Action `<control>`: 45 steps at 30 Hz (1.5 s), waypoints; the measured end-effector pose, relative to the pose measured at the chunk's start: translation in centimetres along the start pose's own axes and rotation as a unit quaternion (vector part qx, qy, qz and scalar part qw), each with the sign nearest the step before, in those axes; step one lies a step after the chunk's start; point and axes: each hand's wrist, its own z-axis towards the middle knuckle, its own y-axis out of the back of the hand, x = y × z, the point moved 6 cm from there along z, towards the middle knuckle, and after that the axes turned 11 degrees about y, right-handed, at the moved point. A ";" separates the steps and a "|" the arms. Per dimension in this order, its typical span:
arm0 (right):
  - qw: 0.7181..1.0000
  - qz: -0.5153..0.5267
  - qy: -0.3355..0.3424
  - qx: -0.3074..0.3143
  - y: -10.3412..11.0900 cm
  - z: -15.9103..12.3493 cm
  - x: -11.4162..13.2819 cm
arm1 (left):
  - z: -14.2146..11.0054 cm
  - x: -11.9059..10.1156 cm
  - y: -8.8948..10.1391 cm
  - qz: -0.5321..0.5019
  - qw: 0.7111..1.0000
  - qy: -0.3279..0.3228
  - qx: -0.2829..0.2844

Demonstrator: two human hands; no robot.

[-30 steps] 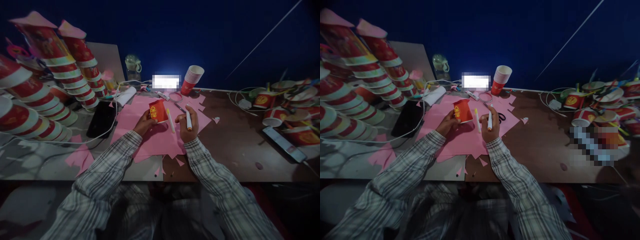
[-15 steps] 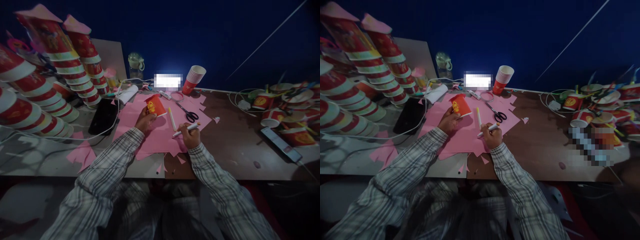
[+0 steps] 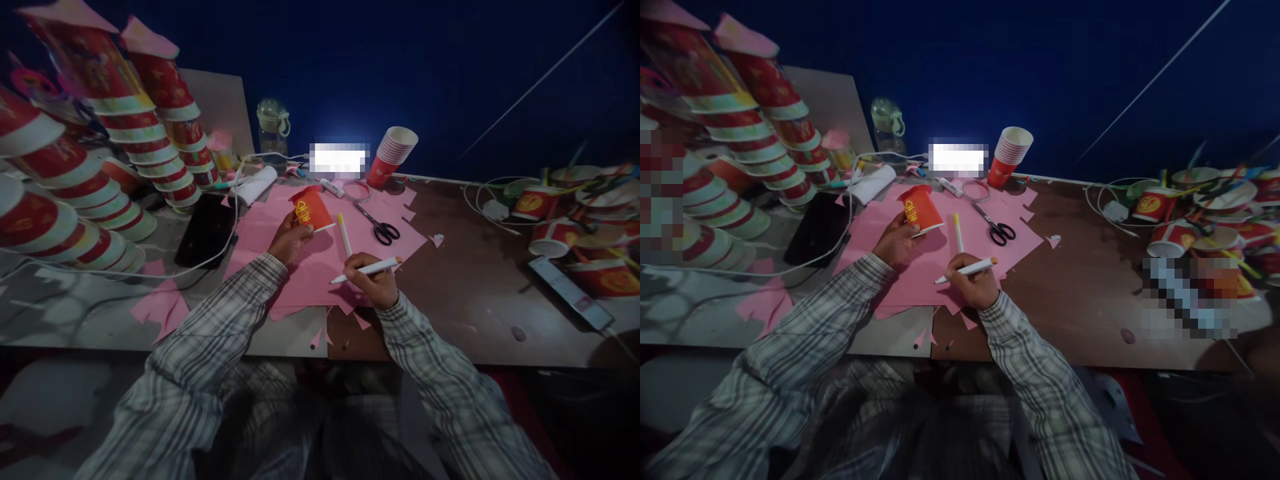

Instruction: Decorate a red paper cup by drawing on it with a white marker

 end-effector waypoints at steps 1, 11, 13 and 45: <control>1.000 0.021 -0.008 0.015 -0.3 -0.1 -0.1 | 0.0 0.0 0.0 -0.001 1.000 -0.001 -0.001; 0.997 0.034 -0.008 0.069 1.1 -4.0 0.0 | -0.3 -0.2 -0.2 -0.002 1.000 -0.001 0.002; 0.999 -0.003 0.010 0.045 2.4 -5.3 0.3 | -0.3 -0.1 -0.2 -0.004 1.000 0.002 0.001; 0.989 -0.079 0.065 -0.105 6.2 -3.3 -0.4 | -0.4 -0.3 -0.2 0.176 0.973 -0.151 -0.014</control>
